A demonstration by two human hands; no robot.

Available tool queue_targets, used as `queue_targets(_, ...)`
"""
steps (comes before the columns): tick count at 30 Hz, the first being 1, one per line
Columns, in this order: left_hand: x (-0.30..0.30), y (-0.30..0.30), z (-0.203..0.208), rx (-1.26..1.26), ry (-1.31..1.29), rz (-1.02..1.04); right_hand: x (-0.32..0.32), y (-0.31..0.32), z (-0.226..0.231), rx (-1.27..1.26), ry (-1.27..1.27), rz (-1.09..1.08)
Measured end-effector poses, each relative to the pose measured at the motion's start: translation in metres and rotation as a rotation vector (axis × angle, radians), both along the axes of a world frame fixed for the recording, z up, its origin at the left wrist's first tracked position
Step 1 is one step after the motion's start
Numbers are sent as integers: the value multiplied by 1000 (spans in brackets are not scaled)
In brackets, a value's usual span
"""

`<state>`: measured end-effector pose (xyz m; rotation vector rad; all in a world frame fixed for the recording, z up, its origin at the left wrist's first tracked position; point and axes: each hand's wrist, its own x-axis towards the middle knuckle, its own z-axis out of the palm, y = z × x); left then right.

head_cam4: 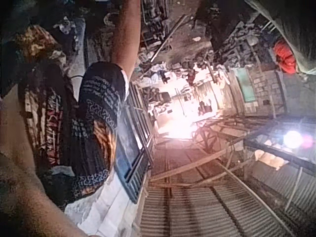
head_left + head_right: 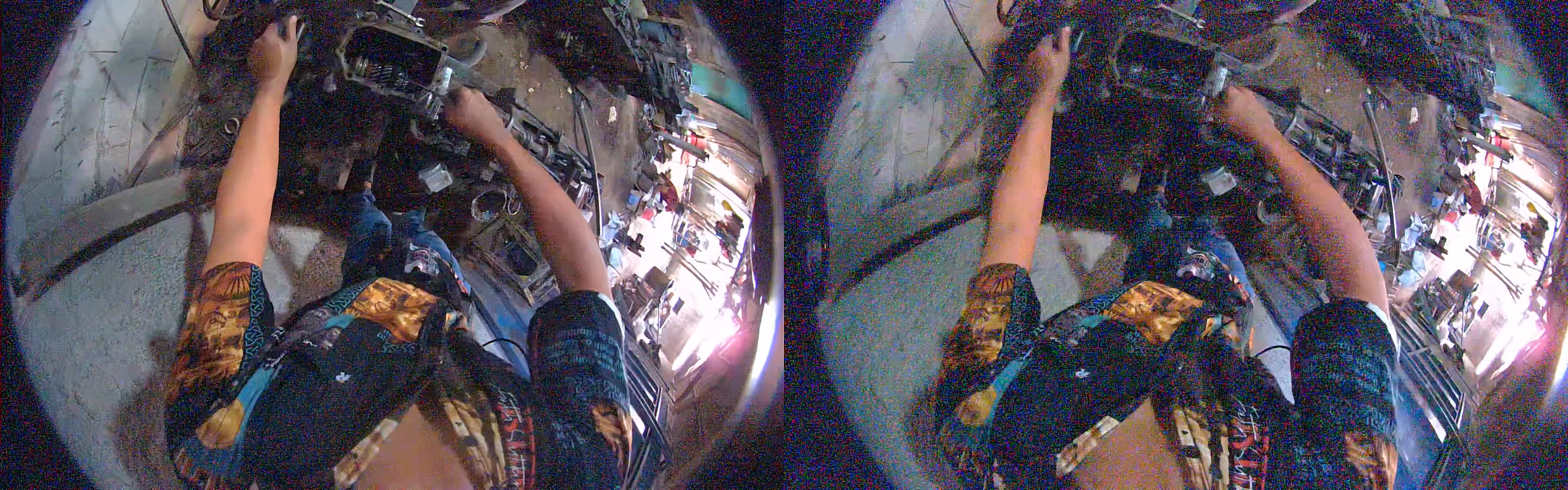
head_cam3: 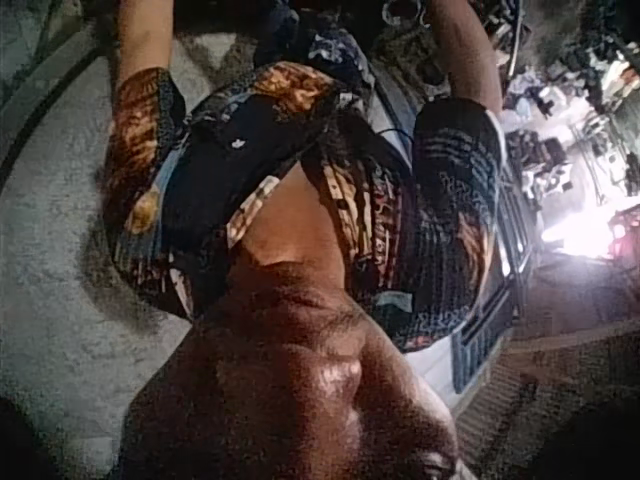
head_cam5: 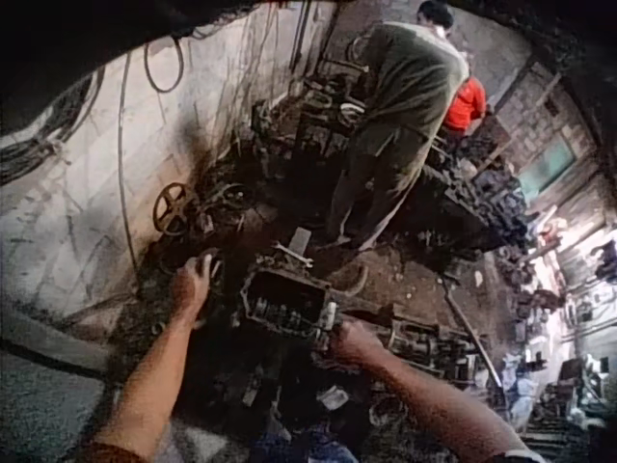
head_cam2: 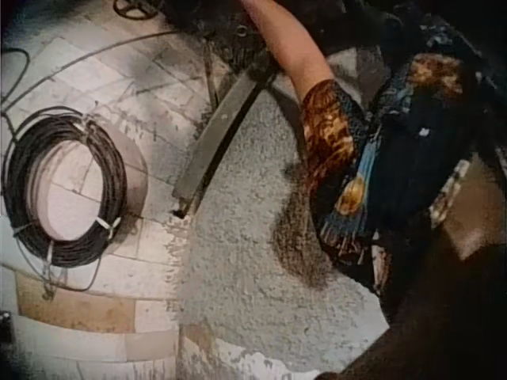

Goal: Bending metal pipes using a manual bending machine in a fabrication shop.

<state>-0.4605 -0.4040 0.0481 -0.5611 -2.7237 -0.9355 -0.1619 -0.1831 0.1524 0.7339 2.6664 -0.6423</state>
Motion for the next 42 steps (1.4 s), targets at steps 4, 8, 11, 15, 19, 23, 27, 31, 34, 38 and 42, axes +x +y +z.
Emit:
queue_targets(4, -3, 4, 0, -81, 26, 4, -7, 0, 47, 42, -211, -26)
queue_targets(8, -10, 3, 6, -129, -66, -61, -32, -9, 67, 103, -252, 35)
queue_targets(11, -17, 7, -3, -136, -50, -48, -37, 0, 37, 136, -203, 112)
queue_targets(15, -7, -5, -4, -38, -69, -85, -38, -2, 35, 179, -198, 113)
queue_targets(19, 7, -11, 7, 83, -11, -37, -35, 6, 33, 142, -180, 167)
queue_targets(23, 11, 5, 12, 154, -12, -118, -15, 20, 20, 96, -144, 110)
queue_targets(27, -15, -16, -19, 76, -1, -23, 0, 3, 19, 86, -76, -36)
queue_targets(31, -16, -12, -5, -107, -1, -23, 59, -2, 56, -235, -12, -265)
queue_targets(34, -22, -12, -15, -72, 164, -194, 161, 0, 11, -343, 332, -332)
queue_targets(38, 23, -4, 0, -104, 404, -232, 280, 1, 47, -606, 87, -774)
queue_targets(42, 115, -39, -2, -76, 209, -264, 410, -8, 0, -766, 300, -1004)
